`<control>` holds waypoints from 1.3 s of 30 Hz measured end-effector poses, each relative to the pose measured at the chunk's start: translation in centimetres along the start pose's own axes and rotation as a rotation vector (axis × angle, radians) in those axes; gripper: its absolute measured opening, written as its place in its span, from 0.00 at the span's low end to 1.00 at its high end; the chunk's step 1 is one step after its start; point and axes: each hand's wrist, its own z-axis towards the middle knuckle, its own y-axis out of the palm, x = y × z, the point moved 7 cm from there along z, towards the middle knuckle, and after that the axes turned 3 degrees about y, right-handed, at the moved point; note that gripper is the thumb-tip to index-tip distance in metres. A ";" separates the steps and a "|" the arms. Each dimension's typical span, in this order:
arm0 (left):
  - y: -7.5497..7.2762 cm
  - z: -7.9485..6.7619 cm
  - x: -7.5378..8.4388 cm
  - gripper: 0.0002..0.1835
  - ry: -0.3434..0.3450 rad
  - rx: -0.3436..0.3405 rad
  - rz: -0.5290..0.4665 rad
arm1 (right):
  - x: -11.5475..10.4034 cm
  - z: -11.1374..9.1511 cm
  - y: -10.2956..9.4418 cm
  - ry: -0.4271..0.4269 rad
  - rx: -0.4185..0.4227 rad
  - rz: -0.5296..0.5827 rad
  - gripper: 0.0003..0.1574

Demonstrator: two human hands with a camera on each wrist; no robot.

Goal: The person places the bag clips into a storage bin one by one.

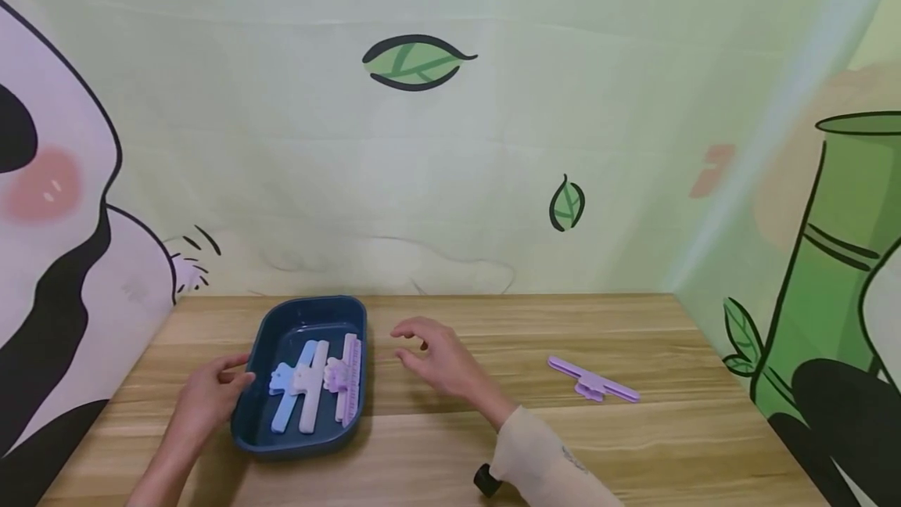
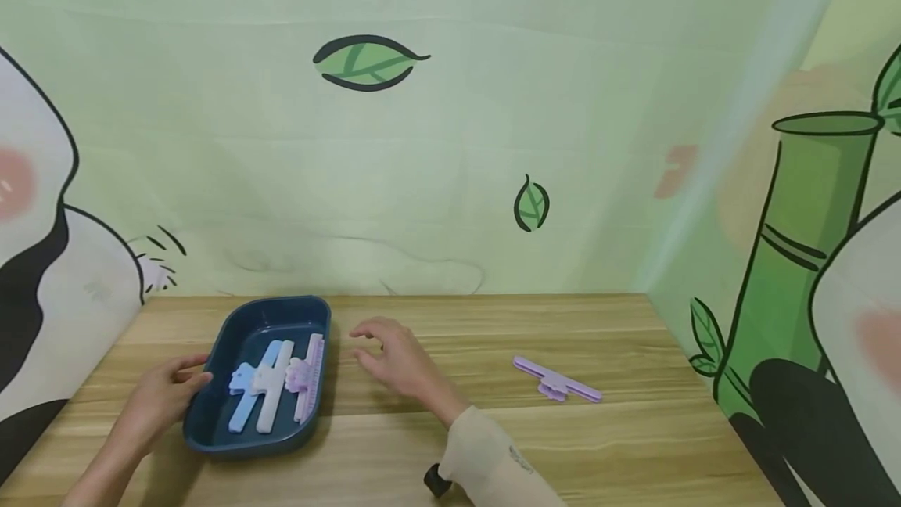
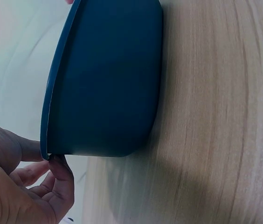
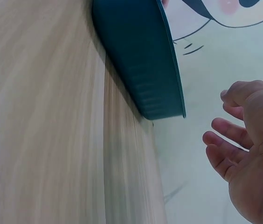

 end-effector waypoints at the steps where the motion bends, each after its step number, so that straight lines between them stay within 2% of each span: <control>1: 0.0 0.0 0.0 0.23 0.007 0.002 0.004 | 0.1 -0.1 -0.3 0.005 0.008 -0.006 0.17; 10: 0.0 0.0 -0.1 0.24 -0.010 -0.007 0.012 | 1.2 -1.5 -2.5 0.012 0.073 -0.046 0.16; 27: 0.1 0.1 -0.3 0.25 -0.043 -0.037 0.024 | 3.3 -4.3 -6.1 0.034 0.138 -0.075 0.16; 32: 0.2 0.2 -0.4 0.25 -0.063 -0.048 0.015 | 4.2 -5.3 -7.3 0.074 0.175 -0.083 0.16; 39: 0.1 0.1 -0.3 0.25 -0.002 -0.019 0.006 | 5.0 -6.7 -9.1 0.107 0.261 -0.118 0.15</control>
